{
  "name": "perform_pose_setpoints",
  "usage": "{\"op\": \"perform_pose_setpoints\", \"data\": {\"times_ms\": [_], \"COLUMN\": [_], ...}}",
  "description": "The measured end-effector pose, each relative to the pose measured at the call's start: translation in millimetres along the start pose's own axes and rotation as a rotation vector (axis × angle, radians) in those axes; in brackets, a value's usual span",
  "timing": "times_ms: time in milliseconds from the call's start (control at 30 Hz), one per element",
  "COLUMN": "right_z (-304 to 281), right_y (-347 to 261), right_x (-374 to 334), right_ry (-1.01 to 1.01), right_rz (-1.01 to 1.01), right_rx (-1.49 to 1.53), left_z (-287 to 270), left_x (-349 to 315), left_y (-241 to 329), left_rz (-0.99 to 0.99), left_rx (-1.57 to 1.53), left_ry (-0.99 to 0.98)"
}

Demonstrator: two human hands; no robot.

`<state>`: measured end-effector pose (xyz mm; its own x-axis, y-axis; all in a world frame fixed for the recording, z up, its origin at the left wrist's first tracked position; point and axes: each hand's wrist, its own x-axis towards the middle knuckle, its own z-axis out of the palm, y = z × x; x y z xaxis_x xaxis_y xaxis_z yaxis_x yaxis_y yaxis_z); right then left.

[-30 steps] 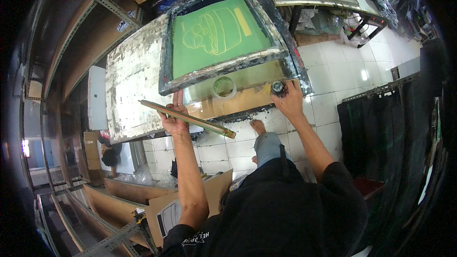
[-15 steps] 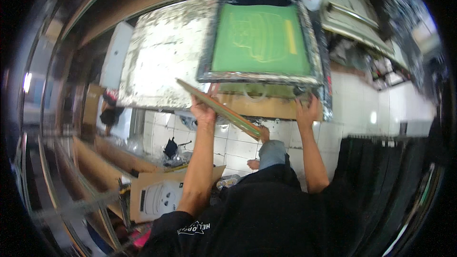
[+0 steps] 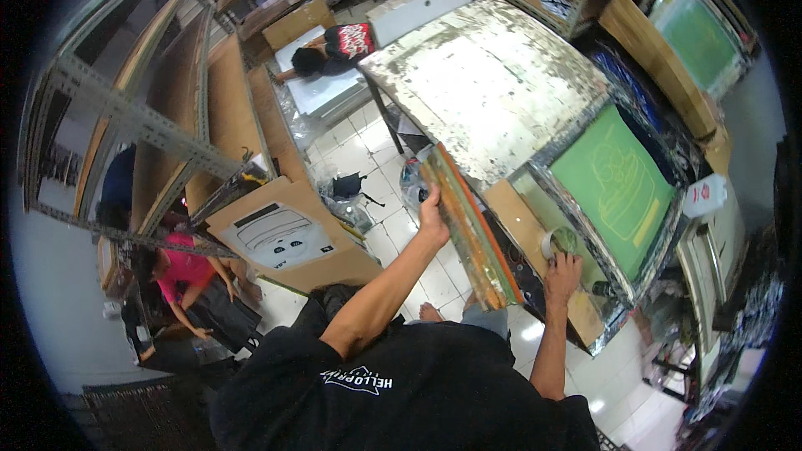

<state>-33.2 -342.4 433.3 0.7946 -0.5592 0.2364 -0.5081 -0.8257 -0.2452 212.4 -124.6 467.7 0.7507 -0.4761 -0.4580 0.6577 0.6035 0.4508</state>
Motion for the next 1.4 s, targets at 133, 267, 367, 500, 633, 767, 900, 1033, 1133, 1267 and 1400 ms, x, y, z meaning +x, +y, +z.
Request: {"op": "perform_pose_setpoints", "data": {"times_ms": [133,267,367,500,633,767,900,1033,1133,1267,1400], "right_z": [-43,-51,-54,-47,-37,-21,-10,-10,-4,10,21], "right_y": [-41,-78,-112,-148,-162,-156,-166,-186,-192,-196,-213], "right_x": [-1,-1,12,52,116,173,228,273,294,311,331], "right_ry": [-0.038,-0.067,-0.051,-0.057,-0.066,-0.030,-0.070,-0.128,-0.170,-0.117,-0.064], "right_rz": [-0.095,-0.034,-0.028,-0.085,0.045,0.126,0.221,0.221,0.275,0.317,0.306], "right_rx": [0.192,0.367,0.563,0.642,0.702,0.695,0.912,0.880,0.908,0.998,1.104], "left_z": [-41,-52,-60,-56,-36,-22,-10,-3,12,41,40], "left_x": [-29,-28,4,69,130,198,261,309,333,348,369], "left_y": [43,72,81,90,109,127,132,125,124,131,142], "left_rz": [0.155,0.198,0.241,0.274,0.213,0.250,0.276,0.270,0.248,0.181,0.127], "left_rx": [-0.025,-0.044,0.005,0.051,0.114,0.214,0.320,0.385,0.422,0.520,0.742], "left_ry": [0.293,0.365,0.363,0.313,0.301,0.270,0.336,0.401,0.406,0.306,0.223]}}
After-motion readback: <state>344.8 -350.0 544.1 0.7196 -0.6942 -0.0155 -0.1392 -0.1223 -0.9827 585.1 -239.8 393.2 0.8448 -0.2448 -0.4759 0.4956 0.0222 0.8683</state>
